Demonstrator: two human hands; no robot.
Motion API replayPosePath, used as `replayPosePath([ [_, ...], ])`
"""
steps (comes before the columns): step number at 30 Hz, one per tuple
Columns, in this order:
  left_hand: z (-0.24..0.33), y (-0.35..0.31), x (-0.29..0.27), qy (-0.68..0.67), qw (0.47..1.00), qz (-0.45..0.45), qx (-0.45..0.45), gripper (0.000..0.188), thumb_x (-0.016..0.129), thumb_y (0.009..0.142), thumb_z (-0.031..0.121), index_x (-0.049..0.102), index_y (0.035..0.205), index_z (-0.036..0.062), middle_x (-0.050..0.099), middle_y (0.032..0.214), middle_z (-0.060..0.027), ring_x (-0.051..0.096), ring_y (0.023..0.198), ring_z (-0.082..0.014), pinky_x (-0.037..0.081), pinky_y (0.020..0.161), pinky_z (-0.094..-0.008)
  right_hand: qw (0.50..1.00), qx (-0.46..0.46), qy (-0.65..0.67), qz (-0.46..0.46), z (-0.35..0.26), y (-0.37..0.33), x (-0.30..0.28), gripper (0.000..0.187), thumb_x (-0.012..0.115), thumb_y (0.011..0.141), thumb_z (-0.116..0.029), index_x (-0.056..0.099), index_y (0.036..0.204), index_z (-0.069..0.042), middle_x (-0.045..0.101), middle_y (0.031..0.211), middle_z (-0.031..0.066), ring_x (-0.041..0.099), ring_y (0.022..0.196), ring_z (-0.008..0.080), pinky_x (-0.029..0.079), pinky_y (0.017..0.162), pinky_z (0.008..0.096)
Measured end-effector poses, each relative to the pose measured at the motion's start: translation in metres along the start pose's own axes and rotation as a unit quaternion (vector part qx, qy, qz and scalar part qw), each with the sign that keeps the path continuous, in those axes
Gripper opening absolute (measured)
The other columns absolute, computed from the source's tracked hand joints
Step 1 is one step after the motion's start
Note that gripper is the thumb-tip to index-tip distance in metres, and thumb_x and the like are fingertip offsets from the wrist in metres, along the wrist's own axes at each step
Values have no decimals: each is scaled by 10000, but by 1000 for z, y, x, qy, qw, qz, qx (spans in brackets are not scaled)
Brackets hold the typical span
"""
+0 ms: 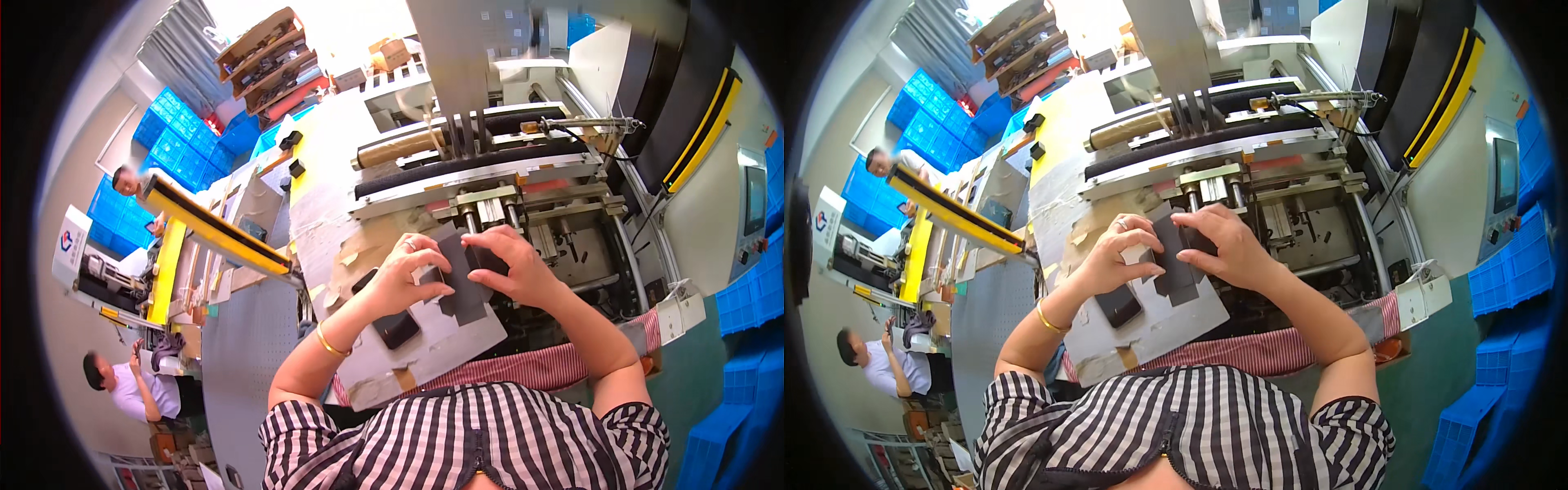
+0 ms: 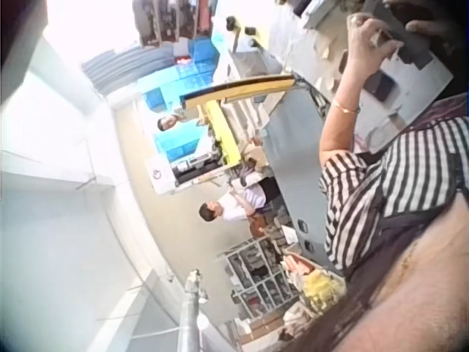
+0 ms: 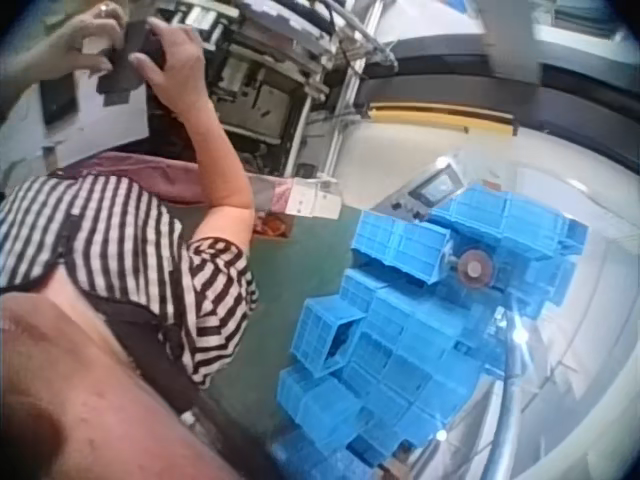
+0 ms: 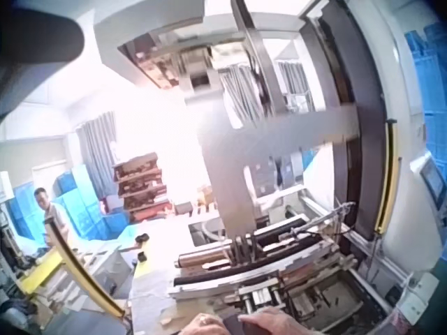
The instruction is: Folding cardboard components and feeding them into an industrial manufacturing machine.
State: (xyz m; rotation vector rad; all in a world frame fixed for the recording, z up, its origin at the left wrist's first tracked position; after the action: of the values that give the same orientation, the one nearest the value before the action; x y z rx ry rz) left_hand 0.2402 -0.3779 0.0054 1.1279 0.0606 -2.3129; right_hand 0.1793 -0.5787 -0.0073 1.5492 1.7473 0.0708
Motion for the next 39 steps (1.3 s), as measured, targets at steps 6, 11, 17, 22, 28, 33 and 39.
replayPosePath([
  [6, -35, 74, -31, 23, 979, 197, 52, 491, 840, 685, 120, 661, 1142, 112, 638, 1085, -64, 547, 1102, -251, 458, 935, -370, 991, -67, -99, 57, 42, 73, -53, 531, 736, 824, -247, 566, 1300, -84, 653, 1062, 122, 583, 1015, 294, 457, 921, 400],
  [11, -115, 178, -66, -240, 948, 201, -52, 529, 780, 795, 53, 558, 1273, 12, 676, 1056, -79, 648, 845, -126, 523, 740, -232, 983, 130, 133, -4, 165, 166, -89, 569, 729, 877, -285, 523, 1320, 7, 699, 1031, 96, 646, 903, 151, 516, 835, 290],
  [17, -111, 247, -129, -25, 971, 239, 6, 718, 847, 742, 278, 516, 1355, 101, 710, 987, -74, 623, 936, -170, 504, 867, -331, 996, -35, -59, 54, 172, 238, -133, 519, 694, 911, -292, 521, 1335, -48, 684, 1110, 106, 634, 982, 155, 511, 861, 280],
  [22, -106, 236, -120, 18, 957, 284, 61, 786, 844, 736, 300, 472, 1400, 104, 707, 1093, -83, 611, 996, -220, 468, 943, -364, 975, -91, 20, 202, 141, 220, -139, 462, 650, 939, -315, 543, 1314, -68, 670, 1137, 104, 619, 1021, 153, 502, 878, 287],
  [28, -72, 45, -72, 23, 974, 223, 22, 396, 766, 828, 203, 658, 1170, 35, 678, 1164, -125, 644, 1076, -222, 493, 939, -334, 994, 62, 88, 25, 28, 57, 23, 216, 569, 968, -188, 692, 1019, -17, 700, 914, 77, 646, 865, 162, 517, 785, 316],
  [33, -98, -181, -69, -126, 899, 365, -207, 134, 685, 895, 111, 721, 954, -4, 730, 863, -66, 661, 835, -107, 510, 786, -258, 945, 44, 175, -272, -53, -33, 137, 175, 669, 881, -123, 699, 1039, -54, 708, 927, 110, 669, 859, 261, 518, 773, 345],
  [39, -177, -563, -9, 76, 660, 611, -430, 155, 648, 886, 145, 717, 927, 13, 707, 775, -53, 639, 729, -105, 503, 683, -270, 898, 81, 220, -372, -116, -44, 236, 233, 640, 907, -145, 676, 1114, -44, 725, 989, 90, 683, 935, 236, 513, 850, 336],
])
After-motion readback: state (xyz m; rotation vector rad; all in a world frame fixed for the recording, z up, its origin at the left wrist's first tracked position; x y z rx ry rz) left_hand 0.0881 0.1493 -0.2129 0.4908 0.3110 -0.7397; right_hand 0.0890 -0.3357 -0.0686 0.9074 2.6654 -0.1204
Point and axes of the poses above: each hand's wrist, its own y-axis towards the middle knuckle, its own x-axis out of the palm, z = x × y, the point moved 4 cm from there along y, towards the middle knuckle
